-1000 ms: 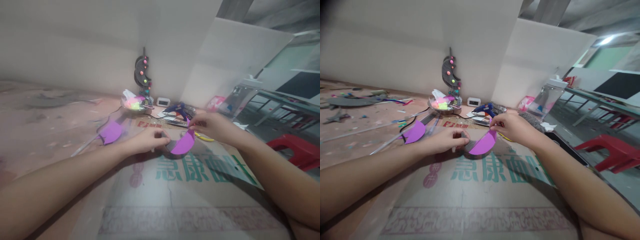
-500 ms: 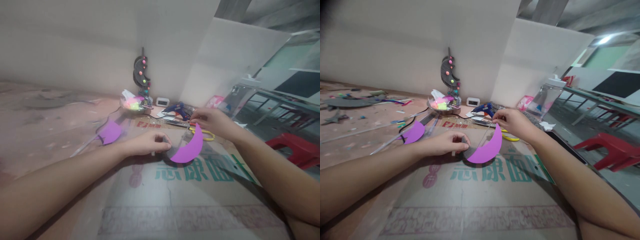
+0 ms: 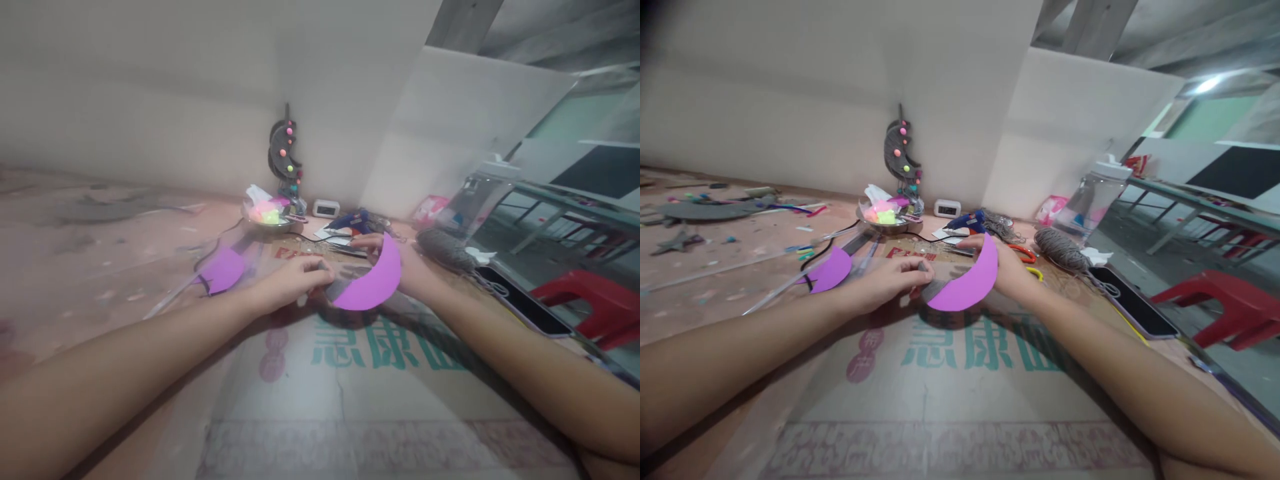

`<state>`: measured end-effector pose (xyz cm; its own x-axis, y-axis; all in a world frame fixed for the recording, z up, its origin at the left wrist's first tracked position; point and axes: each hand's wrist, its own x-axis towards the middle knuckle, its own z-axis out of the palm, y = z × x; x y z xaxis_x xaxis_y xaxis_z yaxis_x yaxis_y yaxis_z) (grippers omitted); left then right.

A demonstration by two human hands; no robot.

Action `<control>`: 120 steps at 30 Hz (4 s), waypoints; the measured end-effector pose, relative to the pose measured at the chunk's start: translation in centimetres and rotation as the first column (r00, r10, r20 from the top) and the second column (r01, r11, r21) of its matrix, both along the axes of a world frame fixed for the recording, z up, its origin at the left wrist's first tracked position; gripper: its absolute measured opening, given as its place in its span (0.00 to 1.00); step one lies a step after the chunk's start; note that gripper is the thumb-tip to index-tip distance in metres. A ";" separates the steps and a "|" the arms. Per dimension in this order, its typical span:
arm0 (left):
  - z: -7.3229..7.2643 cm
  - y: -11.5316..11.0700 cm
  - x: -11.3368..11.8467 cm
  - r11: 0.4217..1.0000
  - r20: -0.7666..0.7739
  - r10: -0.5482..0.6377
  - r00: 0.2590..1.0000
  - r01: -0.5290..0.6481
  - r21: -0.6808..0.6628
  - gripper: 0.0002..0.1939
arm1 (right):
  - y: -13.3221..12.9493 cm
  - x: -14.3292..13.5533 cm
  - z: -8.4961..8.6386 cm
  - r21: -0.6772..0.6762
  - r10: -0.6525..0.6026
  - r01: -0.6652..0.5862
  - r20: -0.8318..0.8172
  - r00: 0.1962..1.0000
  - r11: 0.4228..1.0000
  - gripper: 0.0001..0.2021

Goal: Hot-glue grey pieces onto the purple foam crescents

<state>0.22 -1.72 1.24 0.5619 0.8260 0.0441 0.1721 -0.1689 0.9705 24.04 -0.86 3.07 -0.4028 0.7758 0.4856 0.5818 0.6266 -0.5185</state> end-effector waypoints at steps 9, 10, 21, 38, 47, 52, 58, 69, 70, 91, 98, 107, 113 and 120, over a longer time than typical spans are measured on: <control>-1.0 0.9 0.0 0.995 0.006 0.093 0.996 -0.093 0.027 0.16 | -2.5 -3.0 -2.1 -0.555 -0.182 -0.120 -0.459 0.869 0.823 0.20; -1.1 0.9 0.0 0.996 0.012 0.087 0.996 -0.087 0.034 0.17 | -2.4 -3.0 -2.3 -0.571 -0.183 -0.139 -0.470 0.863 0.809 0.20; -1.2 0.9 0.0 0.998 -0.058 0.028 0.998 -0.025 0.058 0.17 | -1.7 -2.3 -3.1 -0.397 -0.173 0.029 -0.332 0.927 0.917 0.08; -1.2 1.0 -0.1 0.996 -0.030 0.090 0.995 -0.091 -0.017 0.18 | -2.2 -3.2 -2.3 -0.389 -0.178 0.016 -0.385 0.906 0.921 0.15; -1.2 0.8 0.1 0.986 0.032 0.163 0.986 -0.161 -0.040 0.17 | -2.1 -2.7 -2.8 -0.431 -0.094 -0.171 -0.527 0.844 0.886 0.17; -1.4 0.8 0.1 0.984 0.006 0.177 0.984 -0.178 0.014 0.18 | -1.9 -2.4 -3.3 -0.472 -0.047 -0.283 -0.574 0.818 0.835 0.25; -1.3 0.5 0.3 0.986 -0.023 0.163 0.986 -0.162 0.048 0.15 | -2.1 -2.7 -3.1 -0.525 -0.135 -0.128 -0.434 0.891 0.841 0.19; -1.6 0.0 0.4 0.978 -0.075 0.123 0.990 -0.108 0.180 0.12 | -3.1 -3.3 -1.8 -0.542 -0.189 0.048 -0.208 0.960 0.839 0.16; -1.6 0.1 0.4 0.977 -0.081 0.125 0.989 -0.108 0.185 0.12 | -3.1 -3.3 -1.8 -0.541 -0.185 0.047 -0.205 0.961 0.840 0.16; -1.8 0.0 0.6 0.980 -0.113 0.051 0.992 -0.028 0.196 0.11 | -2.9 -3.3 -2.0 -0.543 -0.222 0.058 -0.243 0.944 0.838 0.19; -1.3 0.0 0.5 0.985 -0.066 0.115 0.991 -0.106 0.134 0.12 | -2.5 -3.1 -2.7 -0.550 -0.186 -0.041 -0.350 0.918 0.834 0.23; -1.7 0.1 0.4 0.978 -0.082 0.114 0.990 -0.097 0.183 0.13 | -2.9 -3.2 -2.1 -0.527 -0.197 0.066 -0.197 0.960 0.847 0.18; -1.4 0.3 0.4 0.992 -0.038 0.102 0.994 -0.099 0.078 0.13 | -2.5 -3.0 -2.8 -0.532 -0.159 -0.033 -0.310 0.937 0.846 0.22; -1.4 0.5 0.4 0.991 -0.016 0.110 0.994 -0.109 0.077 0.13 | -2.7 -3.3 -2.2 -0.546 -0.140 -0.007 -0.228 0.964 0.837 0.18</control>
<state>0.60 -1.25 -0.20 0.4697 0.8773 0.0985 0.2128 -0.2208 0.9518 20.73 -3.58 0.89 -0.2640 0.9627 0.0592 0.4175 0.1694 -0.8927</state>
